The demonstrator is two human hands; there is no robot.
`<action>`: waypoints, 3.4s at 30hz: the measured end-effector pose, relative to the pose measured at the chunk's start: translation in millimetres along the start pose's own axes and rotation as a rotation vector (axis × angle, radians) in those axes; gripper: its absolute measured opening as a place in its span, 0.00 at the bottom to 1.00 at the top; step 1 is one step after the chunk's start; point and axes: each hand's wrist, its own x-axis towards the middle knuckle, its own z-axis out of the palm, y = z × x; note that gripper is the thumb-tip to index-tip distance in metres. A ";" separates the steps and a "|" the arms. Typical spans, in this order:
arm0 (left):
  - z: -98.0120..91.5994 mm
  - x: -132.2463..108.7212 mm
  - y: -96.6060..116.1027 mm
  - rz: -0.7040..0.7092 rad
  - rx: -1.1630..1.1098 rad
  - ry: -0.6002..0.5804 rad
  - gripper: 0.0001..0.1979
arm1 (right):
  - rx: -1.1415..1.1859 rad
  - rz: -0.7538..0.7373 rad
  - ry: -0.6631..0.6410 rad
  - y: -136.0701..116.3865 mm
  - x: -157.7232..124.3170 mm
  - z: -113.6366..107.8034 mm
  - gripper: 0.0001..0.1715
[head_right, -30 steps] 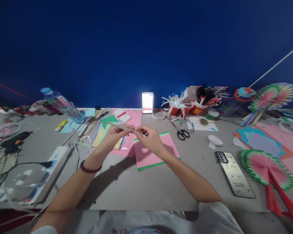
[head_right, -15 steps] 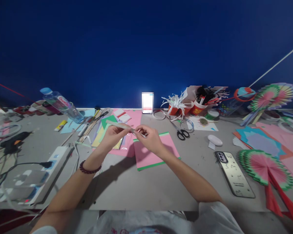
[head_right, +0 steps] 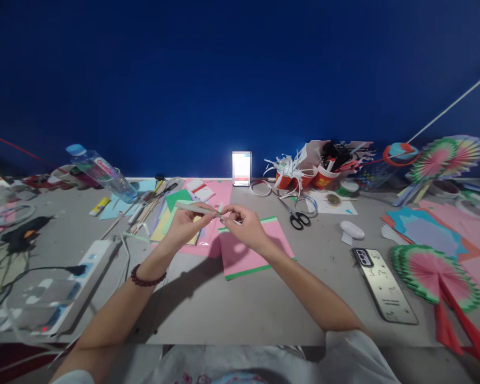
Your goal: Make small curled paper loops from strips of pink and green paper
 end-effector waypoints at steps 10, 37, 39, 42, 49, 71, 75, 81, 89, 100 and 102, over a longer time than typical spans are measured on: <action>3.7 -2.1 3.5 0.042 -0.001 0.002 0.06 | -0.049 -0.056 0.036 -3.3 -2.1 -1.2 0.09; 6.1 0.8 3.3 -0.106 -0.192 -0.136 0.15 | -0.611 -0.510 0.230 0.1 -12.8 7.2 0.10; 5.6 0.6 7.3 -0.113 -0.215 -0.154 0.15 | -0.659 -0.596 0.238 1.7 -12.4 7.1 0.10; 6.1 -0.6 9.8 -0.127 -0.260 -0.173 0.14 | -0.725 -0.692 0.221 3.9 -11.3 5.0 0.11; 11.2 -4.0 2.2 -0.306 -0.520 -0.189 0.13 | -0.907 -0.724 0.137 3.6 -11.8 -3.9 0.15; -6.6 14.0 -14.8 -0.446 -0.704 0.061 0.16 | -0.318 -0.424 0.371 -1.4 -4.9 -6.3 0.11; -4.0 6.4 -6.4 -0.350 -0.515 -0.066 0.15 | -0.004 -0.214 0.211 0.6 6.6 -10.6 0.27; -4.0 -0.4 1.2 -0.206 -0.283 -0.187 0.14 | 0.268 0.030 -0.093 -3.9 6.8 -13.6 0.41; 2.6 -1.8 -4.1 -0.210 -0.153 -0.088 0.16 | 0.343 0.021 -0.078 -8.1 3.0 -11.0 0.40; 9.1 0.7 -7.9 -0.114 -0.141 0.009 0.14 | 0.269 0.003 -0.056 -8.3 0.9 -5.2 0.43; 10.2 2.6 -13.8 -0.137 -0.108 0.033 0.16 | 0.268 0.002 -0.034 -7.8 0.2 -2.8 0.44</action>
